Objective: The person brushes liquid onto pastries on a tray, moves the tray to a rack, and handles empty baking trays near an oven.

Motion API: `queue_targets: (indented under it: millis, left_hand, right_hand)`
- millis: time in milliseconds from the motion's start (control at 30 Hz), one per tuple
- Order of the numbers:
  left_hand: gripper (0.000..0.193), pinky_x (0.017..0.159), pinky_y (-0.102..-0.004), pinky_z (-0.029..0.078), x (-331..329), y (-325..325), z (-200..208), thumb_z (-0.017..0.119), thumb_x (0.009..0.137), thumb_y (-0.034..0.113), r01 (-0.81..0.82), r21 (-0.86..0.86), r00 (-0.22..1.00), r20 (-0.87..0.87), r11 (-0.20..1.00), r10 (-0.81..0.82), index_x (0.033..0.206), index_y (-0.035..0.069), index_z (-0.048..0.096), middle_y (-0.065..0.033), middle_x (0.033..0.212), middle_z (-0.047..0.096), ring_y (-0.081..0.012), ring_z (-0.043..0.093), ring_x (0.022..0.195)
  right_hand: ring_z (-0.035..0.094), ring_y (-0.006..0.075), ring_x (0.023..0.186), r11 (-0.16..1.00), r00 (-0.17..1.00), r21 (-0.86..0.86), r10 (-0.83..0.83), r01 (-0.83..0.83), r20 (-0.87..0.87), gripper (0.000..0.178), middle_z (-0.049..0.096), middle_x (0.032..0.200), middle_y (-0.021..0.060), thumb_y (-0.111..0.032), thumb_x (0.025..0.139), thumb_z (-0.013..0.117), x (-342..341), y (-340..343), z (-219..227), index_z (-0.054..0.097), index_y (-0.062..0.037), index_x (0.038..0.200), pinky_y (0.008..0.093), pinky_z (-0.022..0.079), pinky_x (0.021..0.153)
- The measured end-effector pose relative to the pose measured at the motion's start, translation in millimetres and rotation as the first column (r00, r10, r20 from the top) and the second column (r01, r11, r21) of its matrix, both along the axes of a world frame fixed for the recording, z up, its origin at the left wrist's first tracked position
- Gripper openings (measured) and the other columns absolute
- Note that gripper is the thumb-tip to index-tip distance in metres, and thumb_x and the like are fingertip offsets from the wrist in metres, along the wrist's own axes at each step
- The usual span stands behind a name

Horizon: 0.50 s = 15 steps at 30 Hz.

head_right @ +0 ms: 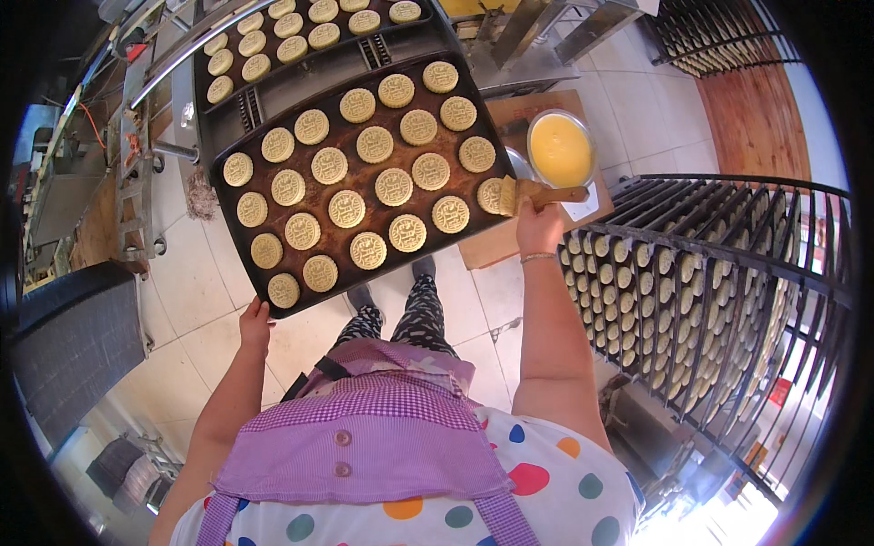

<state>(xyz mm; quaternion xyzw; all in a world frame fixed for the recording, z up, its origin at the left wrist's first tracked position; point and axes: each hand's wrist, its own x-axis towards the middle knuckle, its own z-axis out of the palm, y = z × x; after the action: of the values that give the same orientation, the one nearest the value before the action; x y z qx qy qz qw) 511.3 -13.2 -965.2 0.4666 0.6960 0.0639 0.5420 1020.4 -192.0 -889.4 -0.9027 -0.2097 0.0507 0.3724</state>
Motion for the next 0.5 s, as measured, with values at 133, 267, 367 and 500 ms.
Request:
queue_targets:
  millis: [133, 267, 367, 500]
  left_hand:
    - [0.036, 0.059, -0.0254, 0.046, 6, 1, 3, 0.05, 0.093, 0.016, 0.0, 0.013, 0.999, -0.038, 1.0, 0.001, 0.128, 0.009, 0.052, 0.0008, 0.094, 0.064, -0.0087, 0.055, 0.069]
    - [0.034, 0.054, -0.0235, 0.044, 5, 2, -4, 0.052, 0.092, 0.014, -0.008, 0.054, 0.996, -0.089, 0.998, 0.013, 0.125, 0.008, 0.055, 0.0007, 0.088, 0.064, -0.0064, 0.052, 0.063]
    - [0.034, 0.051, -0.0235, 0.043, 5, 6, -8, 0.052, 0.091, 0.013, 0.047, 0.073, 0.991, -0.132, 0.996, -0.037, 0.124, 0.009, 0.055, 0.0002, 0.085, 0.063, -0.007, 0.051, 0.061]
    - [0.032, 0.049, -0.023, 0.042, -8, -3, -12, 0.052, 0.091, 0.012, 0.036, 0.09, 0.984, -0.175, 0.995, -0.02, 0.122, 0.008, 0.057, -0.0003, 0.083, 0.063, -0.0074, 0.05, 0.06]
  right_hand:
    - [0.066, 0.0312, 0.079, 0.997, 0.973, -0.066, 0.031, -0.047, -0.227, 0.039, 0.066, 0.089, 0.0176, -0.027, 0.08, 0.067, -40, 16, -26, 0.058, -0.0013, 0.107, 0.0393, 0.052, 0.068]
    - [0.063, 0.0348, 0.089, 0.895, 0.768, 0.16, 0.44, -0.416, -0.465, 0.04, 0.064, 0.091, 0.0218, -0.026, 0.08, 0.064, -115, 30, -11, 0.056, -0.0046, 0.113, 0.0422, 0.049, 0.076]
    - [0.064, 0.0332, 0.085, 0.991, 0.959, 0.058, 0.135, -0.124, -0.247, 0.046, 0.065, 0.09, 0.0217, -0.03, 0.08, 0.066, -33, -11, -80, 0.054, -0.0038, 0.116, 0.0389, 0.05, 0.074]
    - [0.061, 0.0175, 0.074, 0.827, 0.867, 0.427, -0.135, 0.365, -0.48, 0.035, 0.06, 0.101, 0.0055, -0.013, 0.088, 0.059, 64, -17, -6, 0.049, -0.0075, 0.121, 0.0294, 0.055, 0.058]
